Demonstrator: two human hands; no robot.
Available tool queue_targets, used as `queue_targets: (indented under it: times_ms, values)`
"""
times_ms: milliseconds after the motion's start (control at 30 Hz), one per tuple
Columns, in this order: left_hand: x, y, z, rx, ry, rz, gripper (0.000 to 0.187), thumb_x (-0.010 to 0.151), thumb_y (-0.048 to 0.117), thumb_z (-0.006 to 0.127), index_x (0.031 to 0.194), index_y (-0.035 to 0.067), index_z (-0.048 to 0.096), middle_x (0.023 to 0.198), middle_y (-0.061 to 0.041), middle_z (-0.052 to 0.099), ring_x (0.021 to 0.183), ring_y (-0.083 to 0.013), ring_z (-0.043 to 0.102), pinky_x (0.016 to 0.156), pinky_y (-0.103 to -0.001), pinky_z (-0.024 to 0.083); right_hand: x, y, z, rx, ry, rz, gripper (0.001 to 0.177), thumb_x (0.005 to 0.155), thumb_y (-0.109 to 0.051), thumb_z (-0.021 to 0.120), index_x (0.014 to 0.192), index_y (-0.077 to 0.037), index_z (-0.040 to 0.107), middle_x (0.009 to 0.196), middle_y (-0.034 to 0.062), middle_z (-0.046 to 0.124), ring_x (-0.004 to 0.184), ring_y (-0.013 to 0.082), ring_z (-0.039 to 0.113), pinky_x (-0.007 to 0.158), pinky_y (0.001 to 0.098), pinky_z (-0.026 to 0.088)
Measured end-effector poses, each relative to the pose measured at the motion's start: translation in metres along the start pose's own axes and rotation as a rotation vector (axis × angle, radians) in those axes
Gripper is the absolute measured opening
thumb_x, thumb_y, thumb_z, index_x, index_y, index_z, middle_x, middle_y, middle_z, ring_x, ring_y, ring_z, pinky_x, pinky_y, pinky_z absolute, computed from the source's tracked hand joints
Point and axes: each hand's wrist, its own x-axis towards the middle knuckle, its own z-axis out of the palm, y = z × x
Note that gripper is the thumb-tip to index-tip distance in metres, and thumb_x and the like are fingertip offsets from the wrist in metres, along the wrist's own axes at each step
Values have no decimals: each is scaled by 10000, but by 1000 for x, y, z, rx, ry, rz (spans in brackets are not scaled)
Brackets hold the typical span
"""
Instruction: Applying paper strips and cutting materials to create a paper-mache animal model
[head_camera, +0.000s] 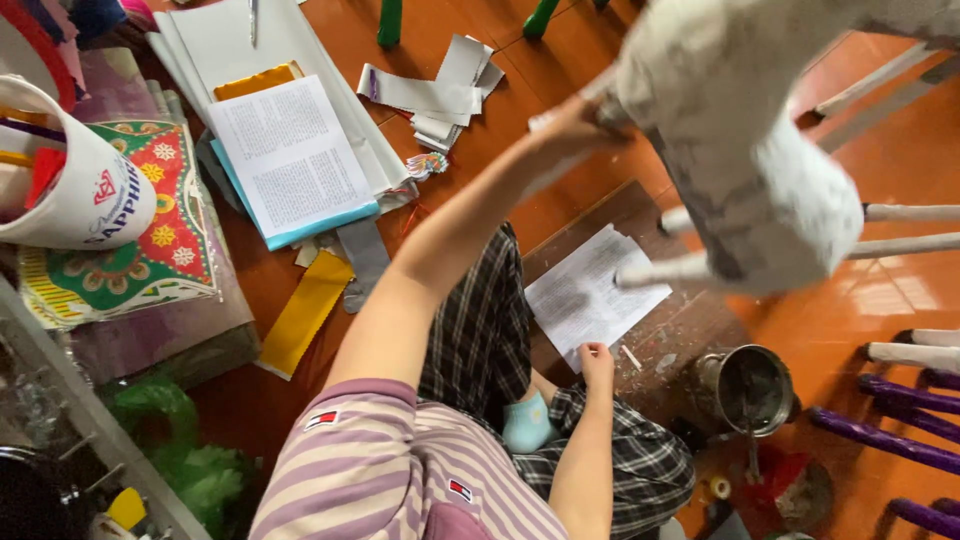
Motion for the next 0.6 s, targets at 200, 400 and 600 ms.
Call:
queue_targets:
  times_ms: [200, 400, 600]
  values:
    - [-31, 86, -83, 136, 288, 346, 292, 677, -66, 796, 645, 103, 560, 636, 20, 526, 616, -50, 447, 570, -211, 367, 14, 18, 13, -18, 9, -16, 308, 794, -335, 612, 928, -68, 687, 873, 172, 712, 834, 324, 653, 793, 418, 477]
    - [-19, 94, -199, 173, 584, 379, 221, 663, -63, 803, 857, 39, 774, 831, -52, 764, 778, -163, 686, 752, -318, 560, 4, 11, 13, -56, 48, -7, 286, 831, -355, 611, 911, -89, 682, 819, 155, 707, 757, 329, 653, 732, 450, 480]
    - [-21, 104, -225, 179, 830, 416, 253, 688, 78, 851, 871, 123, 681, 817, 13, 672, 808, -144, 553, 875, -335, 452, -22, -25, -7, -112, 1, 87, 290, 821, -369, 554, 921, -123, 671, 871, 113, 702, 816, 330, 646, 761, 454, 462]
